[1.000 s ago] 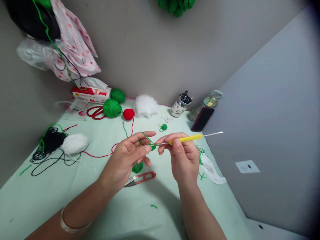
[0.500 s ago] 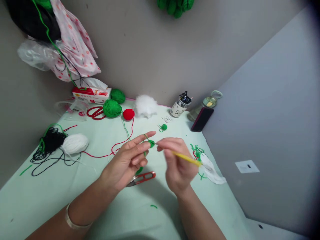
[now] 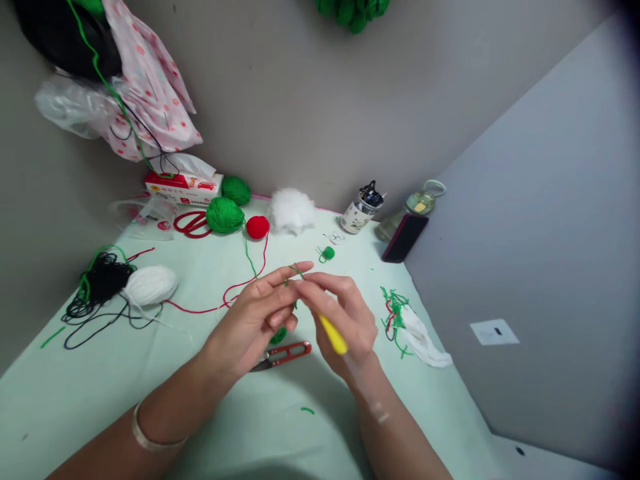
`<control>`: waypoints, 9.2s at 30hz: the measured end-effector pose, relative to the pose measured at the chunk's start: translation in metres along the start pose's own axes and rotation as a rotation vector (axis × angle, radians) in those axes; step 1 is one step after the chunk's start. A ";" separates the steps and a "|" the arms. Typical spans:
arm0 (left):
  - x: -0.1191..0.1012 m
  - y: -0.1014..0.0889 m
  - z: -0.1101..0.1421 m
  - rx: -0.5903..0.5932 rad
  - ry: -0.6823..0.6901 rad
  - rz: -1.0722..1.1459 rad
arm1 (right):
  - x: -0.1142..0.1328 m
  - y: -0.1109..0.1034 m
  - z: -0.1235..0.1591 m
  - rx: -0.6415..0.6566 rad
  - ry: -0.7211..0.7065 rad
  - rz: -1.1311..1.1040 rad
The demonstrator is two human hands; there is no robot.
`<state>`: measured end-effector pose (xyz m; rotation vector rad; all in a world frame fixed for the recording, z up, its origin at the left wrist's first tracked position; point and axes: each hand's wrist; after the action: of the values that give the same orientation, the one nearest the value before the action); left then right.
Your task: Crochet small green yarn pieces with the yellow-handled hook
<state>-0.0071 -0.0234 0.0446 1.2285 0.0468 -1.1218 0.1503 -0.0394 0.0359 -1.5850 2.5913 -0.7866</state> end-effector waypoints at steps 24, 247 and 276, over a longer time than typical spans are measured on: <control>0.005 0.000 0.006 -0.162 0.326 -0.307 | 0.006 -0.003 -0.006 -0.006 0.024 -0.117; -0.002 0.004 0.009 -0.179 0.264 -0.164 | 0.006 0.007 0.007 -0.056 -0.167 -0.052; -0.004 -0.003 0.009 -0.142 0.362 -0.378 | 0.005 0.004 0.007 -0.044 -0.191 0.034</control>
<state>-0.0155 -0.0272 0.0485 1.3128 0.6451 -1.1796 0.1464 -0.0455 0.0295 -1.5387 2.5087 -0.5495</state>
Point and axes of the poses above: each hand's wrist, its own z-axis away from the middle knuckle, its own y-axis out of the palm, x = y × z, and after that the axes turned 14 degrees about -y, right-handed
